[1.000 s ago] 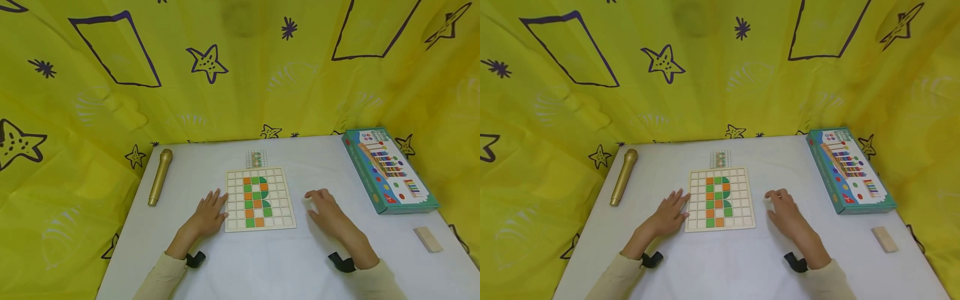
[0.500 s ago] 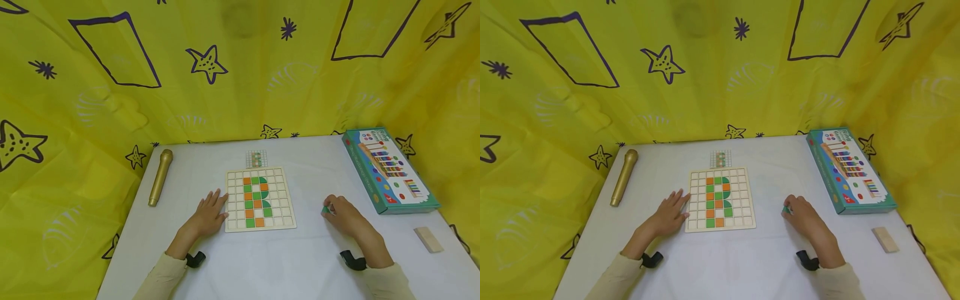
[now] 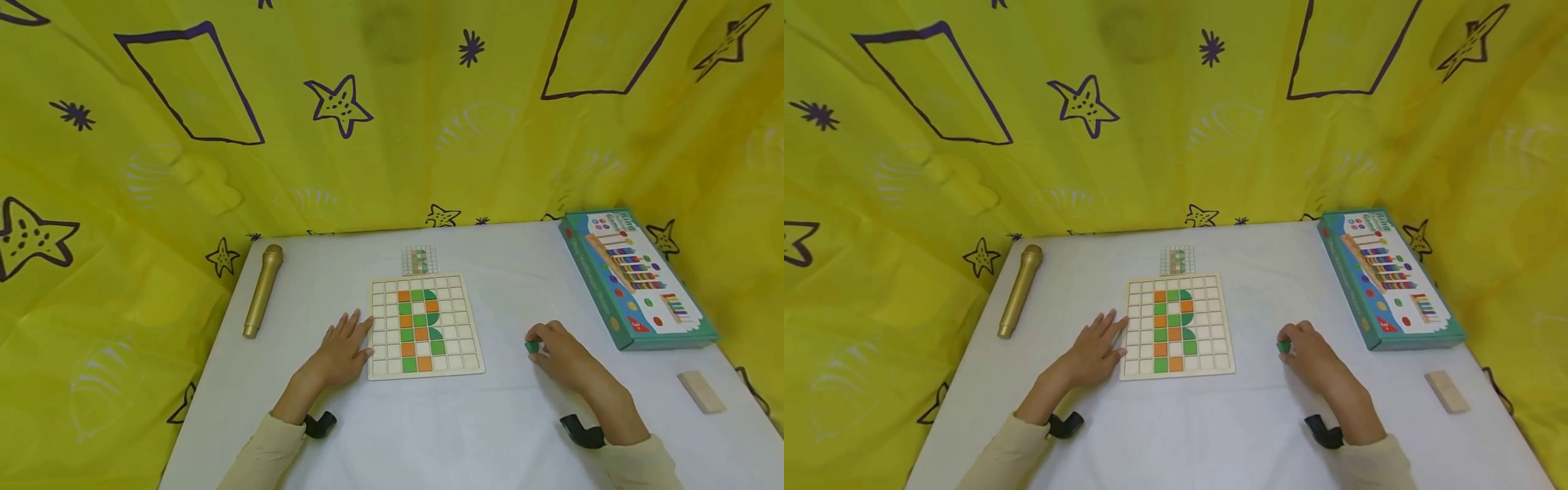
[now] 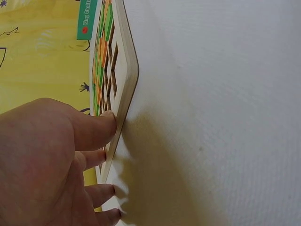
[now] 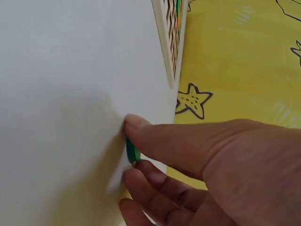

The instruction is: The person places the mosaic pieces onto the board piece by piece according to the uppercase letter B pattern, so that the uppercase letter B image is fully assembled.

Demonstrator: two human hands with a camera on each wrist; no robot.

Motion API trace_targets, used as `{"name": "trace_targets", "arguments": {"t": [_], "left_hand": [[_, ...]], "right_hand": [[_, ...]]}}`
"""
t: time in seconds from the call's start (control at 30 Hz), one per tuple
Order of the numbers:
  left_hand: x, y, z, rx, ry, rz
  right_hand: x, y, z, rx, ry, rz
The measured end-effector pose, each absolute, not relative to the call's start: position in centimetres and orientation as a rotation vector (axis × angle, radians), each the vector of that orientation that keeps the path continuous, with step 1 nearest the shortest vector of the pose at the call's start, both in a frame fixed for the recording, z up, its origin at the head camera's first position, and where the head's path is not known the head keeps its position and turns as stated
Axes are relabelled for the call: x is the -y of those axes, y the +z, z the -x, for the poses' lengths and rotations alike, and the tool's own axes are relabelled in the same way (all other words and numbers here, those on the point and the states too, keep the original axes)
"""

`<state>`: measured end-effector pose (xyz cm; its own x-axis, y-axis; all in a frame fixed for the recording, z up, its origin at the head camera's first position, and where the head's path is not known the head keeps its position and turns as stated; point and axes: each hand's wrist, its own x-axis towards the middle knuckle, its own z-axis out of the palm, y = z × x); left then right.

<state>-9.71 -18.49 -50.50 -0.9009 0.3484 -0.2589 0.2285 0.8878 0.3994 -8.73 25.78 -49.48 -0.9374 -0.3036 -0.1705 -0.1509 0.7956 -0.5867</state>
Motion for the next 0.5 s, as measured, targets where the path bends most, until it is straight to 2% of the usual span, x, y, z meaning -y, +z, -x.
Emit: {"name": "trace_targets", "arguments": {"t": [0.5], "left_hand": [[18.4, -50.4, 9.6, -2.737, 0.534, -0.428]], "right_hand": [[-21.0, -50.4, 9.2, -2.827, -1.015, 0.385]]}}
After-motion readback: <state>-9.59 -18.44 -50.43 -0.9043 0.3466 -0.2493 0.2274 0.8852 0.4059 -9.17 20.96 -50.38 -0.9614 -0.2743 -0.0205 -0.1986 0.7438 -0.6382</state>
